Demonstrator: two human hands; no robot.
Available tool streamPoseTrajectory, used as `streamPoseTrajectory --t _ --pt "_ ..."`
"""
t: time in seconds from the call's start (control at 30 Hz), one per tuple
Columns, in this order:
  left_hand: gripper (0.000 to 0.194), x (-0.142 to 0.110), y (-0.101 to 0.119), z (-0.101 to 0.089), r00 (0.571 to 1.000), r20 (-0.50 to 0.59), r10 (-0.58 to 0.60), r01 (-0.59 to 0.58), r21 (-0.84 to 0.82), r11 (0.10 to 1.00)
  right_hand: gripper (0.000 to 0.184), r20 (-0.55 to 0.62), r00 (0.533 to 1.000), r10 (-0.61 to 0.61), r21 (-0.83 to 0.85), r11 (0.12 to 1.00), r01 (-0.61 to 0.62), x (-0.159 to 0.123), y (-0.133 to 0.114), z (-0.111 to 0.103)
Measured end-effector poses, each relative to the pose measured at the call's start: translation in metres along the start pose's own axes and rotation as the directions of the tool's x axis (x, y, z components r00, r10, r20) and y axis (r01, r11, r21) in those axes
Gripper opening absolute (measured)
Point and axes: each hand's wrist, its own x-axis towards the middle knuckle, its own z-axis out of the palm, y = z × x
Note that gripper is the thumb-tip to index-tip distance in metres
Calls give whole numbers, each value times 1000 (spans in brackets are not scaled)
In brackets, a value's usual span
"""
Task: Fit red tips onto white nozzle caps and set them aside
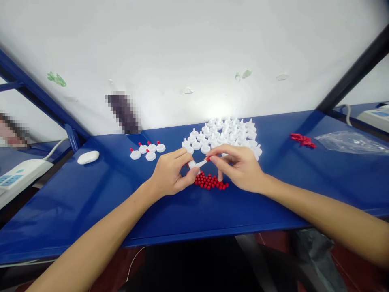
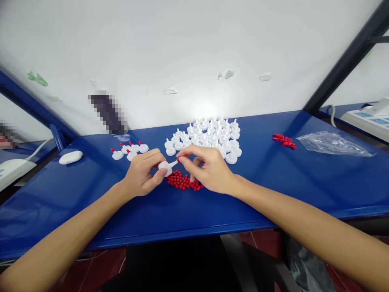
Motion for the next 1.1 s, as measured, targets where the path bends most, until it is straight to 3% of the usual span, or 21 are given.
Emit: streamPoseTrajectory --t 0.17,0.33,0.43,0.7,0.97,1.1 --pt "30 0 0 2 998 -42 36 -36 7 999 14 41 996 -80 -66 994 82 2 1 0" --pt "34 3 3 0 995 -92 40 -27 130 991 10 54 984 -171 -198 964 178 3 1 -1" --pt "37 2 1 0 997 -77 28 -20 99 995 9 61 981 -185 -265 944 195 2 2 -2" --pt "29 -1 -1 3 999 -36 3 -4 -17 1000 23 322 920 -224 -521 770 369 4 5 -11" --pt "28 1 -2 0 999 -24 48 -50 -69 996 23 318 916 -244 -546 743 387 4 4 -9" --pt "35 2 -1 -3 996 40 83 -80 -84 993 24 282 918 -280 -552 735 394 4 2 -8"
